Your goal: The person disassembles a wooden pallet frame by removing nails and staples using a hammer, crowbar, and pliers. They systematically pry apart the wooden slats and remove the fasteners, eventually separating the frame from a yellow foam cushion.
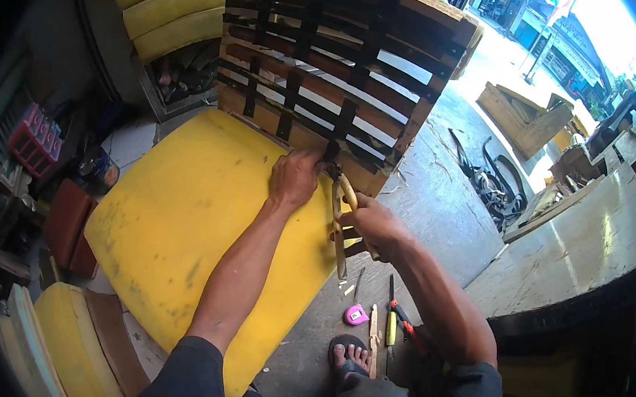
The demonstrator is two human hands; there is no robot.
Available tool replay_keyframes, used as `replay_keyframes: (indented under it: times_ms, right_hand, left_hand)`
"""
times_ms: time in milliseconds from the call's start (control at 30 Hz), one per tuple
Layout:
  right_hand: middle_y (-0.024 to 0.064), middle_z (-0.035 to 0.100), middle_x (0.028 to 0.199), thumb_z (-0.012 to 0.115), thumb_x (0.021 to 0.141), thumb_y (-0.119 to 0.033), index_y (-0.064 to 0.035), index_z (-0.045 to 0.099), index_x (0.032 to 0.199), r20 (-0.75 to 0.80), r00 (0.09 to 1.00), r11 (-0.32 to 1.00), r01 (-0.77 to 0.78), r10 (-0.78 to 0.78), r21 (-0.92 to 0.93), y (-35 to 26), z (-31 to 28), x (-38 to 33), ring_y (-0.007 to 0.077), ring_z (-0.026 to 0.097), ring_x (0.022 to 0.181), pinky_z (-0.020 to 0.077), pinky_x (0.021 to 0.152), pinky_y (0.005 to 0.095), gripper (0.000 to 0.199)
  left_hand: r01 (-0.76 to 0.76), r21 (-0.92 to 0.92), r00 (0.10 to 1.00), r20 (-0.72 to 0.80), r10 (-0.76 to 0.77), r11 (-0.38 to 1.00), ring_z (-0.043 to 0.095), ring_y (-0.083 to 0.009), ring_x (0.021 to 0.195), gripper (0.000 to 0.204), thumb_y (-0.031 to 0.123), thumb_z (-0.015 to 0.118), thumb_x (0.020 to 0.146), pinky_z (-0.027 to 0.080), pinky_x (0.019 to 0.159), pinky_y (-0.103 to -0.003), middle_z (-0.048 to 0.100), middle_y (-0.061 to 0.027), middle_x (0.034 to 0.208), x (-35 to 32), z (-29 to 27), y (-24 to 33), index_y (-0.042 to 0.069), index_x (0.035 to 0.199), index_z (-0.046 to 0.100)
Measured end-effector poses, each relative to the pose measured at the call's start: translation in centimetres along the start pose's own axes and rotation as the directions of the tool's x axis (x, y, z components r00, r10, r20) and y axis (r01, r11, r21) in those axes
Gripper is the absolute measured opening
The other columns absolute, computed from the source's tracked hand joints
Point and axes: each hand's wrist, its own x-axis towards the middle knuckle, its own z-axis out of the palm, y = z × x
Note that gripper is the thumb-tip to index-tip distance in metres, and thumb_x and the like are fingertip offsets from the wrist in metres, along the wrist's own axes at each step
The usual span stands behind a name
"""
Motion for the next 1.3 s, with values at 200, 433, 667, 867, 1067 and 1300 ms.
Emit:
replay_keyframes:
  times_ms: [200, 433, 667, 867, 1067, 1300]
  right_hand:
    - [0.0272, 0.068, 0.105, 0.051, 0.091, -0.01, -0.0005, 0.039, 0.137, -0.212, 0.977, 0.262, -0.2, -0.02, -0.944, -5.6, 2.0, -0.1, 0.0406, 0.071, 0.094, 0.0586, 0.075, 0.0465, 0.048]
    - [0.0331, 0.065, 0.113, 0.051, 0.088, -0.005, 0.0125, 0.03, 0.144, -0.26, 0.965, -0.091, -0.255, 0.041, -0.963, -7.4, 5.6, 3.6, 0.0421, 0.068, 0.106, 0.0565, 0.084, 0.0466, 0.063]
    - [0.0248, 0.07, 0.107, 0.063, 0.089, -0.017, 0.0049, 0.055, 0.126, -0.334, 0.915, -0.008, -0.344, -0.225, -0.939, -4.4, 6.4, 4.2, 0.038, 0.07, 0.102, 0.0576, 0.081, 0.0443, 0.043]
    - [0.0288, 0.068, 0.09, 0.049, 0.097, -0.016, 0.0051, 0.055, 0.098, -0.272, 0.88, 0.083, -0.26, -0.391, -0.962, 1.1, 0.6, 4.2, 0.0451, 0.07, 0.078, 0.0563, 0.065, 0.051, 0.022]
    - [0.0276, 0.065, 0.087, 0.058, 0.096, -0.023, 0.0012, 0.051, 0.101, -0.116, 0.748, 0.096, -0.071, -0.654, -0.993, 7.5, -6.9, 4.9, 0.0465, 0.066, 0.07, 0.0522, 0.062, 0.0559, 0.025]
    - [0.0277, 0.066, 0.088, 0.06, 0.096, -0.022, 0.0018, 0.055, 0.106, -0.15, 0.856, 0.515, 0.149, -0.494, -0.844, 6.9, -3.2, 1.4, 0.0474, 0.066, 0.081, 0.0509, 0.073, 0.053, 0.026]
  left_hand:
    - [0.1, -0.104, 0.995, 0.009, -0.099, 0.99, 0.065, -0.0363, 0.095, 0.014, 0.022, 0.068, 0.088, 0.05, 0.083, -0.049, 0.07, -0.0122, 0.096, -0.2, -0.5, -0.4, 0.01, 0.093, 0.072]
    - [0.197, -0.124, 0.979, 0.084, -0.188, 0.972, 0.067, -0.0334, 0.1, 0.017, 0.026, 0.07, 0.086, 0.05, 0.09, -0.047, 0.073, -0.0098, 0.101, -0.1, -0.6, -0.9, 0.013, 0.096, 0.077]
    - [0.254, -0.253, 0.959, 0.193, -0.208, 0.934, 0.067, -0.0357, 0.096, 0.025, 0.029, 0.075, 0.083, 0.052, 0.087, -0.045, 0.072, -0.0134, 0.102, -0.3, -1.7, -2.1, 0.008, 0.096, 0.077]
    - [0.418, -0.442, 0.905, 0.278, -0.321, 0.794, 0.068, -0.0345, 0.094, 0.029, 0.029, 0.076, 0.083, 0.053, 0.084, -0.041, 0.072, -0.0168, 0.1, 0.2, -1.5, -3.1, 0.004, 0.097, 0.076]
    - [0.336, -0.482, 0.94, 0.224, -0.257, 0.809, 0.07, -0.0336, 0.091, 0.028, 0.027, 0.076, 0.084, 0.053, 0.082, -0.04, 0.074, -0.0171, 0.098, 0.0, -1.5, -2.8, 0.003, 0.099, 0.076]
    - [0.387, -0.6, 0.917, 0.171, -0.36, 0.7, 0.065, -0.0151, 0.071, 0.028, 0.027, 0.074, 0.089, 0.05, 0.067, -0.03, 0.073, -0.012, 0.081, 0.3, -1.7, -3.4, 0.0, 0.097, 0.074]
